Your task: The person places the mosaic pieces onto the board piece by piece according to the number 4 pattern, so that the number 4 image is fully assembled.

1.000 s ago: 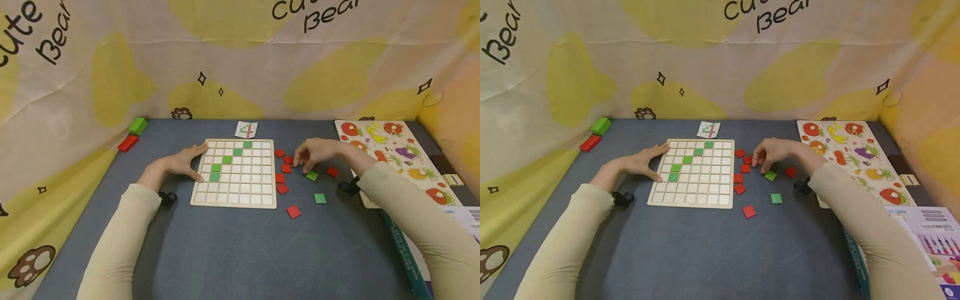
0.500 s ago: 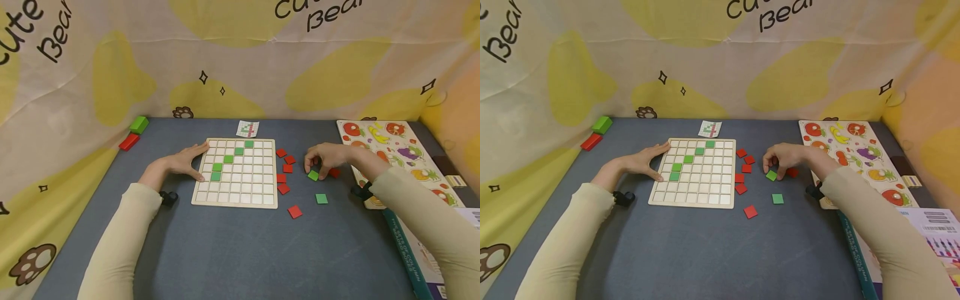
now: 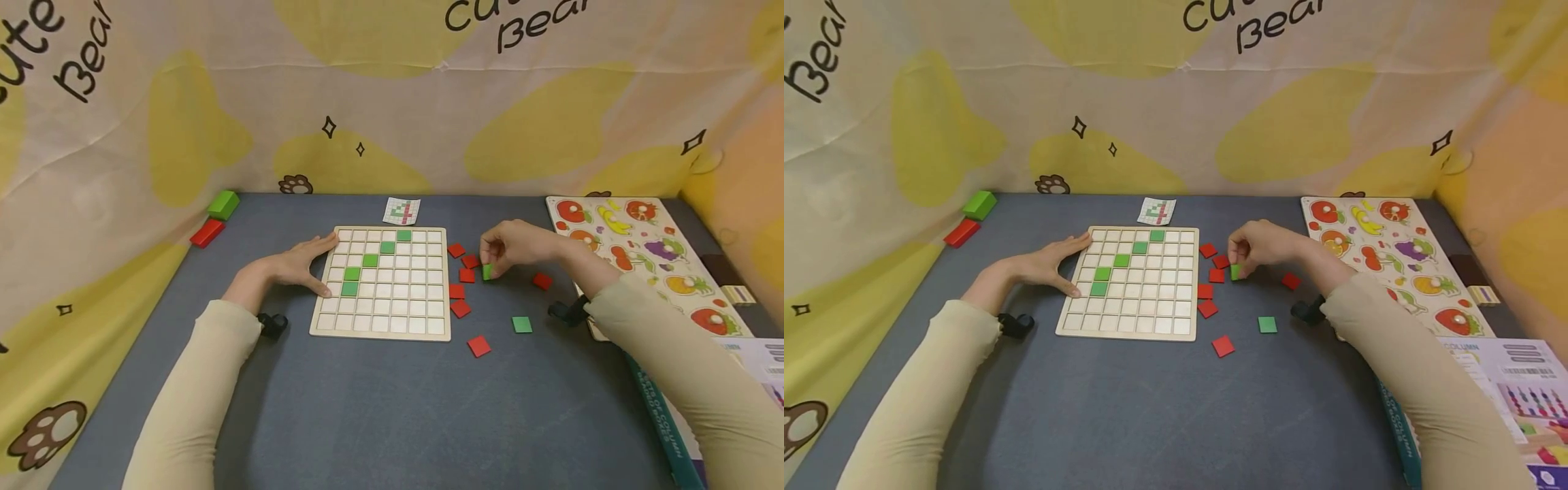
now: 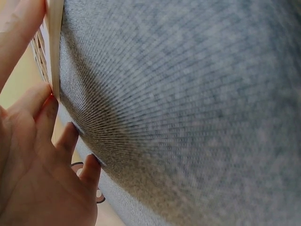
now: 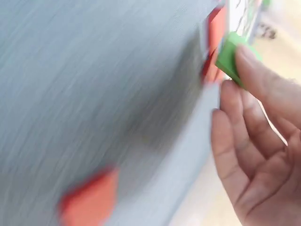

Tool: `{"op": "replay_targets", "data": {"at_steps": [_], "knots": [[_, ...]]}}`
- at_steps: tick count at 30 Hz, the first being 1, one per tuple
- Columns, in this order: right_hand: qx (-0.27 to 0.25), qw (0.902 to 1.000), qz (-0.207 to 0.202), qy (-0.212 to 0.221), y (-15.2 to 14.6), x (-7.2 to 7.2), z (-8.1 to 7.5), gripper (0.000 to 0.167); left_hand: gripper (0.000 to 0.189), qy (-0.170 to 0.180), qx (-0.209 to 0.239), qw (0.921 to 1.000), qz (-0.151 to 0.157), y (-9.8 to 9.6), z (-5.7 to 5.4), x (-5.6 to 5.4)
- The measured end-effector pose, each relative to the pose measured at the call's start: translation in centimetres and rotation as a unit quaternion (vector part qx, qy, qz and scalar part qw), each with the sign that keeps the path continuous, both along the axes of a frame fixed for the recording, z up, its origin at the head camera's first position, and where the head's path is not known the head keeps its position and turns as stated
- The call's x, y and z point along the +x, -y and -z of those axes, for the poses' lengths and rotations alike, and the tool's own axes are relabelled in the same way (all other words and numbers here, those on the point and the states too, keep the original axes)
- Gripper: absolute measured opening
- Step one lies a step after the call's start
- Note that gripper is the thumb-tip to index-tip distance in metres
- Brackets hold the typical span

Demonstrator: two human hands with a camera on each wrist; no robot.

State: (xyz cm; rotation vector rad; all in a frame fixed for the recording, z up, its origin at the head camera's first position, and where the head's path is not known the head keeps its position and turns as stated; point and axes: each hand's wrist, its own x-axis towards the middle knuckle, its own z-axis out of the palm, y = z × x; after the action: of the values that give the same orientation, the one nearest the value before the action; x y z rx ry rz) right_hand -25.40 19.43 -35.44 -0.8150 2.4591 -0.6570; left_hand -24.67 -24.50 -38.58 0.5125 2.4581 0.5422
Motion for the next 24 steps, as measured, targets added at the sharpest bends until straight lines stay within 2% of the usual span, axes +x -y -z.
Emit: {"op": "replay_targets", "data": {"at_steps": [6,10,17,24], "knots": [[-0.088,0.9931,0.044,-0.063,6.0,0.7,-0.1,0.013,0.12,0.001,0.002,1.0,0.005,0.1,-0.1,0.1],[-0.126,0.9879,0.061,-0.066,10.7,1.4,0.3,0.01,0.12,-0.002,0.002,1.0,0.009,0.2,-0.2,0.0],[-0.12,0.9897,0.036,-0.069,16.9,2.3,1.1,0.011,0.12,-0.004,0.004,0.9999,0.01,0.1,-0.1,-0.1],[-0.097,0.9911,0.043,-0.08,19.4,2.8,1.8,0.006,0.119,-0.005,0.005,0.9999,0.007,0.2,-0.1,0.1]]}}
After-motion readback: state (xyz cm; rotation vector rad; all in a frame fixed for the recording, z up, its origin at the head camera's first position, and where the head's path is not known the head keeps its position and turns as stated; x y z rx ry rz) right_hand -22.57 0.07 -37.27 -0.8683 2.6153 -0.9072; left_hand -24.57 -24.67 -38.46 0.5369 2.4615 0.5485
